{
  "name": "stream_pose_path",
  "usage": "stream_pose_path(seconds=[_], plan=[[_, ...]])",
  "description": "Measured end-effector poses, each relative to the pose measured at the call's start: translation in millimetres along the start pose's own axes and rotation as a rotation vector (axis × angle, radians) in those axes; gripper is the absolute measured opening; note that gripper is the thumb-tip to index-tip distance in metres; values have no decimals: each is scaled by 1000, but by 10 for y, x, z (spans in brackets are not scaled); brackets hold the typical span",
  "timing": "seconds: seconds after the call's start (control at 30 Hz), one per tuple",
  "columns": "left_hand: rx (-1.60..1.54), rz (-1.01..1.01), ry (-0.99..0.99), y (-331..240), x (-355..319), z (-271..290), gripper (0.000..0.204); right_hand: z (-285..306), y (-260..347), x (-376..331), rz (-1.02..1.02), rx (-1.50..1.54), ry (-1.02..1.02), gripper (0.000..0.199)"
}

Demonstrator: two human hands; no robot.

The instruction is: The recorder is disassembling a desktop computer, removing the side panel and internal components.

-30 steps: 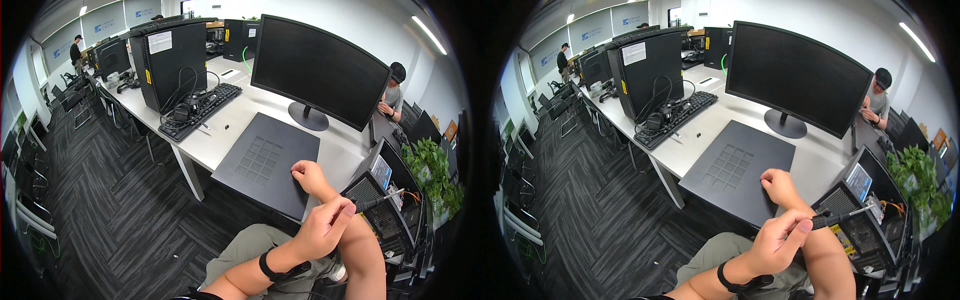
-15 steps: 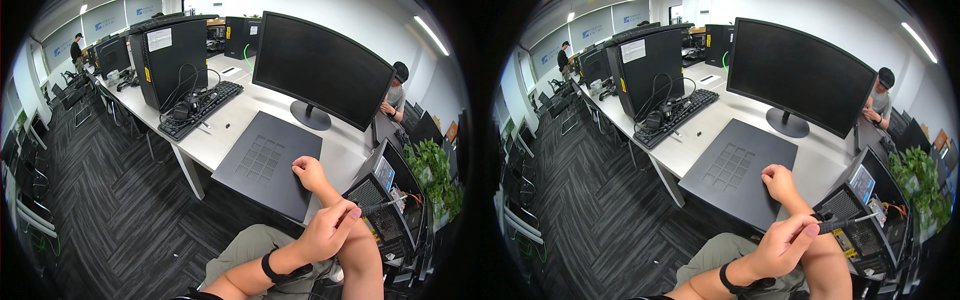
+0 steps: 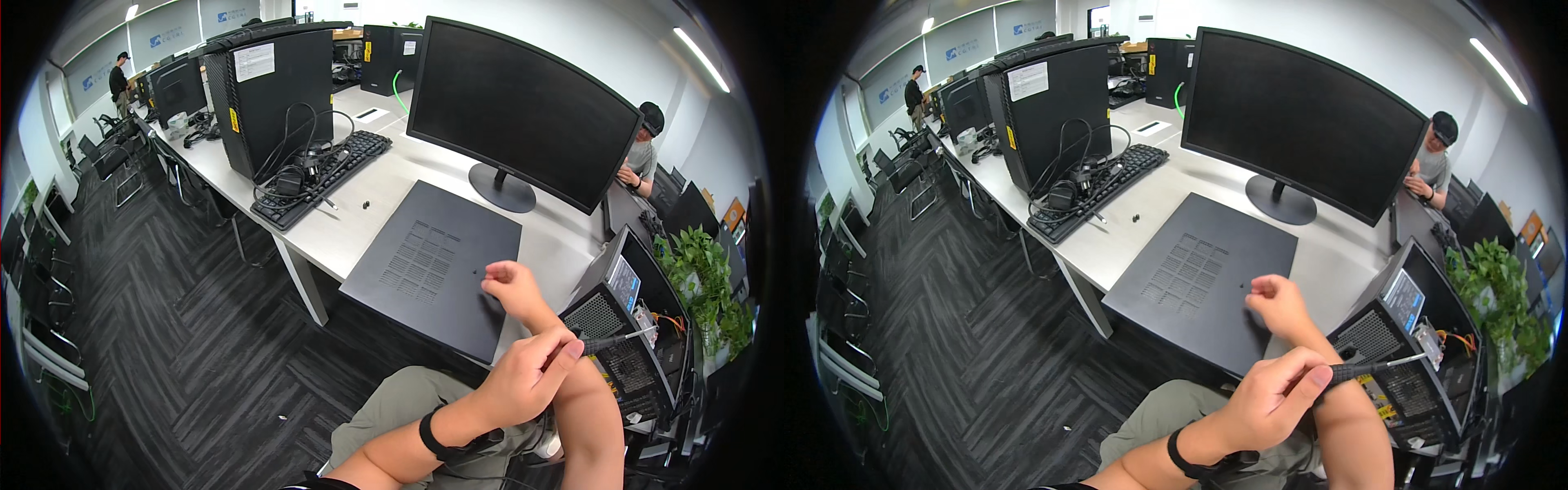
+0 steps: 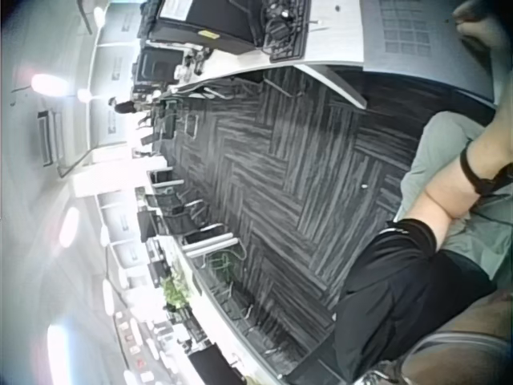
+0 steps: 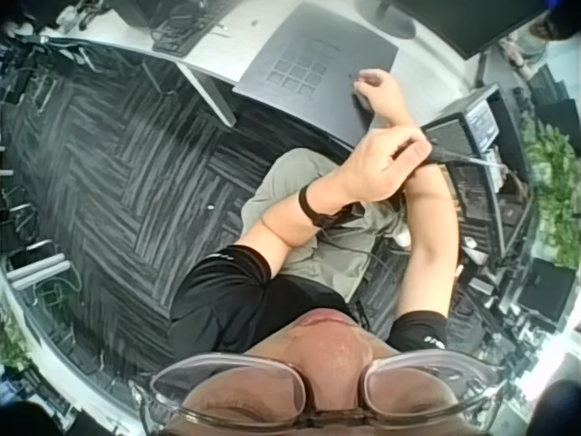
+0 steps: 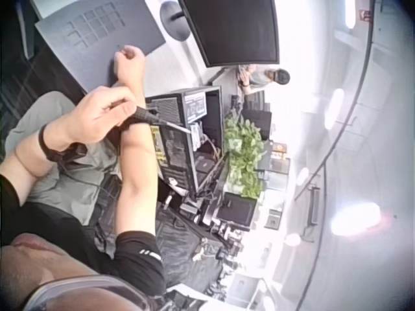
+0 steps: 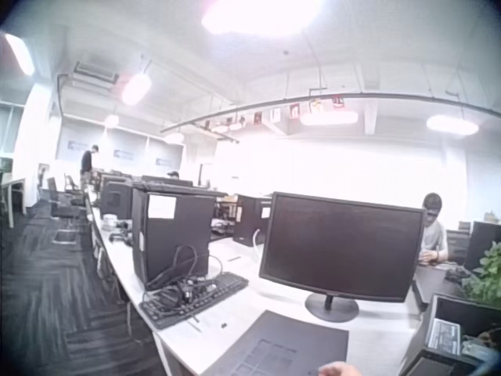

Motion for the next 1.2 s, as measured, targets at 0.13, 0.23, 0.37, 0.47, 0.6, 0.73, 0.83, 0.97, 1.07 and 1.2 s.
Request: stream_pose_path(seconds=[0.13,0.23,0.37,0.47,0.6,0.73,0.83,0.97,1.07,1.2], plan=[[76,-21,-65,5,-4,114,18,70,72,-837,-110,314,96,33],[69,120,-118,78,-13,216,19,260,358,-1595,-83,-117,-4,21],[110,229,-172,290,21,277,23,613,450,-2255,91,-419,-418,15],[178,245,-156,533,37,204,25,877,589,-2506,318,-753,-721,19],[198,257,-172,817,25,72,26,1218,777,-2368,336,-1078,-779,23],[132,259,-197,891,2,-14,25,1559,732,-2155,371,-957,-777,18],[191,240,-212,823,41,-79,26,1638,558,-2027,365,-781,-770,17],[241,230,-249,825,94,-139,27,1501,638,-1937,397,-745,-696,21],[302,203,-267,838,125,-160,28,1379,744,-1804,372,-839,-605,30],[306,224,-264,925,145,-185,28,1301,700,-1781,272,-905,-529,35]])
Point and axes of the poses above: each hand's wrist, its own x-axis towards the middle knuckle, its own z-axis out of the back of the hand, y = z × x, the point moved 5 cm from there along x, towards the middle knuckle, and after that the axes turned 14 degrees about y, right-handed, at the moved point
